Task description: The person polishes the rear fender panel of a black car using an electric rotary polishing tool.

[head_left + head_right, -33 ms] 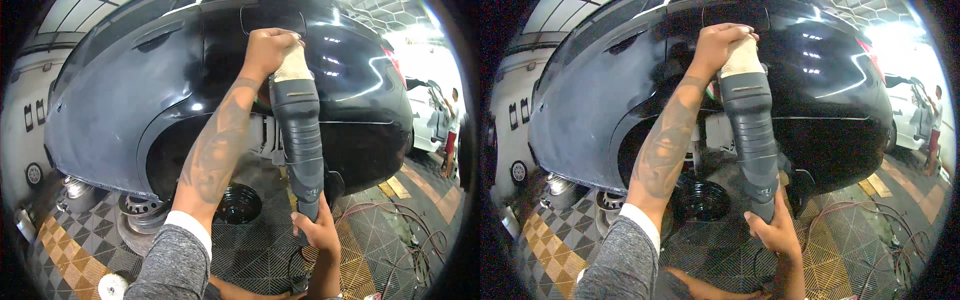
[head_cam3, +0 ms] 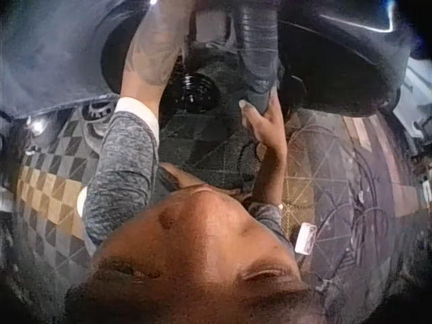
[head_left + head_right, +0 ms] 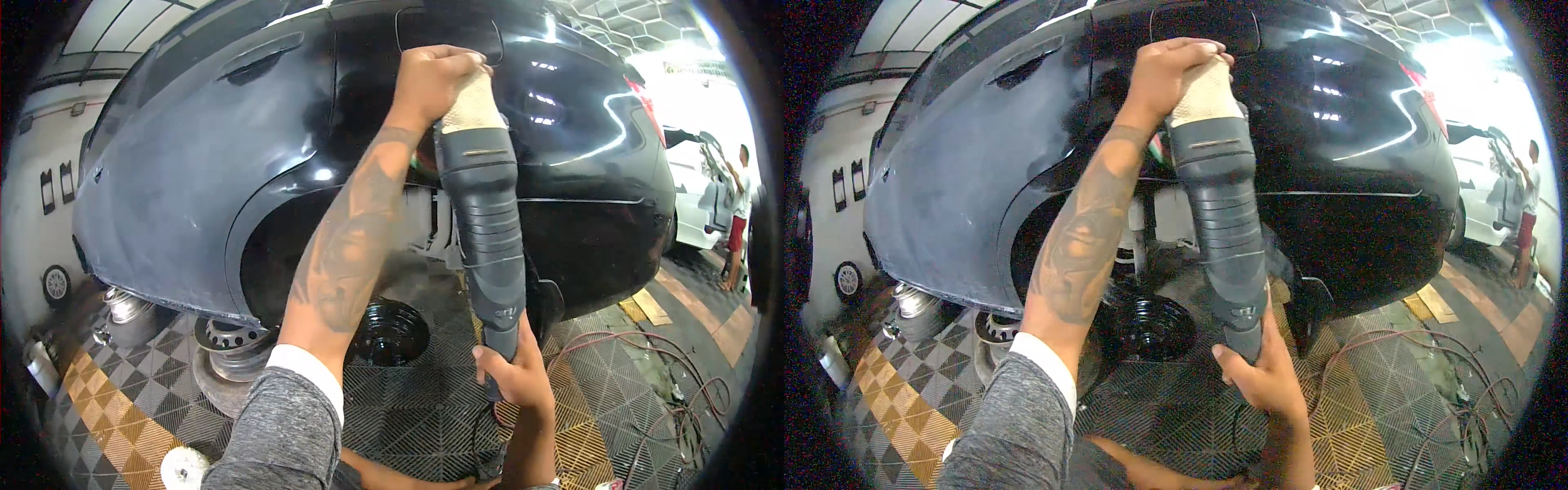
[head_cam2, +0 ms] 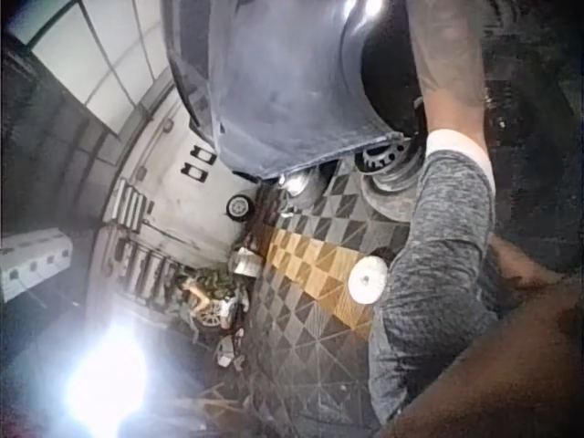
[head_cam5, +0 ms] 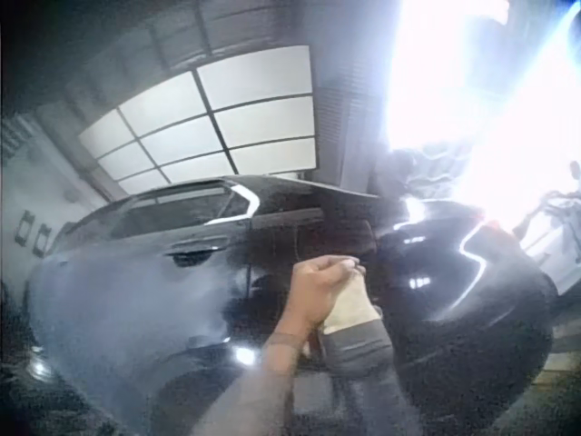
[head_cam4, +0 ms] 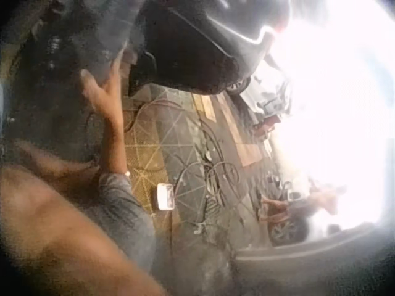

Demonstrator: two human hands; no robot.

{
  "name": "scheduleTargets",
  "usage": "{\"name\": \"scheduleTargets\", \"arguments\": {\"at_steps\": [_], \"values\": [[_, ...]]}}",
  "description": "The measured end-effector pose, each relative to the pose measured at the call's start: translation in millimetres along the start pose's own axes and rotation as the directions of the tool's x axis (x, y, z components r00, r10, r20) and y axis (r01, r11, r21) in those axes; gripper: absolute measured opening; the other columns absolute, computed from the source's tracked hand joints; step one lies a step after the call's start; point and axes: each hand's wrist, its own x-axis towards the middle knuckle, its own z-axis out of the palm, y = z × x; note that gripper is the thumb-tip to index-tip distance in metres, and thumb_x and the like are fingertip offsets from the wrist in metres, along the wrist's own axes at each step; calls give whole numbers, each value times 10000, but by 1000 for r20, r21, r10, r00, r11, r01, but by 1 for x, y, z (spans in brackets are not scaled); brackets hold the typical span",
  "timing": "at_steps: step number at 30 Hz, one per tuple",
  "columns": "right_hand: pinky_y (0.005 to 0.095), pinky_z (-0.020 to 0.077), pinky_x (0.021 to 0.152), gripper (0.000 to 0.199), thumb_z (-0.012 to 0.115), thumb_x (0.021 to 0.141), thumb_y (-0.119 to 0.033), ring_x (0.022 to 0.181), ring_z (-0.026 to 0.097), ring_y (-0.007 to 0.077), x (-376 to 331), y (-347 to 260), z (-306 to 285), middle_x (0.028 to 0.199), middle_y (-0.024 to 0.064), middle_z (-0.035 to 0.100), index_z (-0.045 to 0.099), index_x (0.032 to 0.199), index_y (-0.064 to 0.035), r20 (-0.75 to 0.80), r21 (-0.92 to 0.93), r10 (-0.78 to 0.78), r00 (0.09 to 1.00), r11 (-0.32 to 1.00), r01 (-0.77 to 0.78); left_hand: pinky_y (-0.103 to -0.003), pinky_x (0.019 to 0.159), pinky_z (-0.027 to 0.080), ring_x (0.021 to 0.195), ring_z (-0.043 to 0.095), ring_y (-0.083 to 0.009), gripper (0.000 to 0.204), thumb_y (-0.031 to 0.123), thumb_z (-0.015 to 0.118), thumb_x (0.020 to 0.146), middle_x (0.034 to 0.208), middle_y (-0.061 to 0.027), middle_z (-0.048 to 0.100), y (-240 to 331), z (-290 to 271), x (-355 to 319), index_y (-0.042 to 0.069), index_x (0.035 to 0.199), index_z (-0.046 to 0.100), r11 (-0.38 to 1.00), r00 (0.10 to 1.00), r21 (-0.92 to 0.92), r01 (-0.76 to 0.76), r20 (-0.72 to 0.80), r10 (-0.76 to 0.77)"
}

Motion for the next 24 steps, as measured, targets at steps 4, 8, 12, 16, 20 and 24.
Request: {"name": "scheduleTargets", "arguments": {"at_steps": [4,8,12,16,20,24], "values": [[304,521,610,1028,662,840,-10,662,598,159,14,-5,23,1041,119,639,-15,1607,-115,74,-154,-20,997,988,32,-347,809,616,879,752,-258,234,85,618,887,1028,-159,748,4,-47,-9,7,1081,723,1000,1000,-16,26,13,-26],[403,479,981,1082,700,831,-147,1098,643,362,30,3,40,1280,231,620,-59,1601,-100,158,-295,-83,984,947,127,-381,795,617,880,751,-283,273,101,594,910,1024,-179,741,8,-96,-18,-46,1120,685,911,971,337,-239,102,217],[402,451,1026,1096,702,829,-200,1195,618,413,38,-6,59,1308,279,601,-76,1592,-74,217,-327,-79,973,933,148,-391,786,607,911,720,-313,395,198,583,921,1087,-215,699,20,-124,-29,-101,1177,621,936,960,-242,254,-55,-275],[398,458,1017,1074,695,839,-184,1169,634,413,37,-7,62,1280,277,620,-62,1592,-64,238,-304,-100,966,937,172,-391,787,605,912,718,-321,395,196,593,910,1082,-214,699,27,-125,-29,-97,1173,625,901,934,-297,315,-72,-350],[397,457,1019,1065,693,841,-182,1181,630,405,32,-2,46,1279,268,623,-52,1593,-64,211,-296,-96,973,942,157,-392,789,605,912,717,-325,405,194,606,898,1085,-215,697,25,-103,-24,-103,1172,622,890,927,-305,339,-53,-371],[403,441,1039,1063,693,842,-194,1204,615,410,20,-4,17,1278,262,627,-47,1594,-65,170,-275,-107,980,950,151,-394,795,605,912,721,-321,391,177,600,901,1076,-215,701,21,-60,-9,-109,1166,627,871,937,-359,334,26,-349]]}}
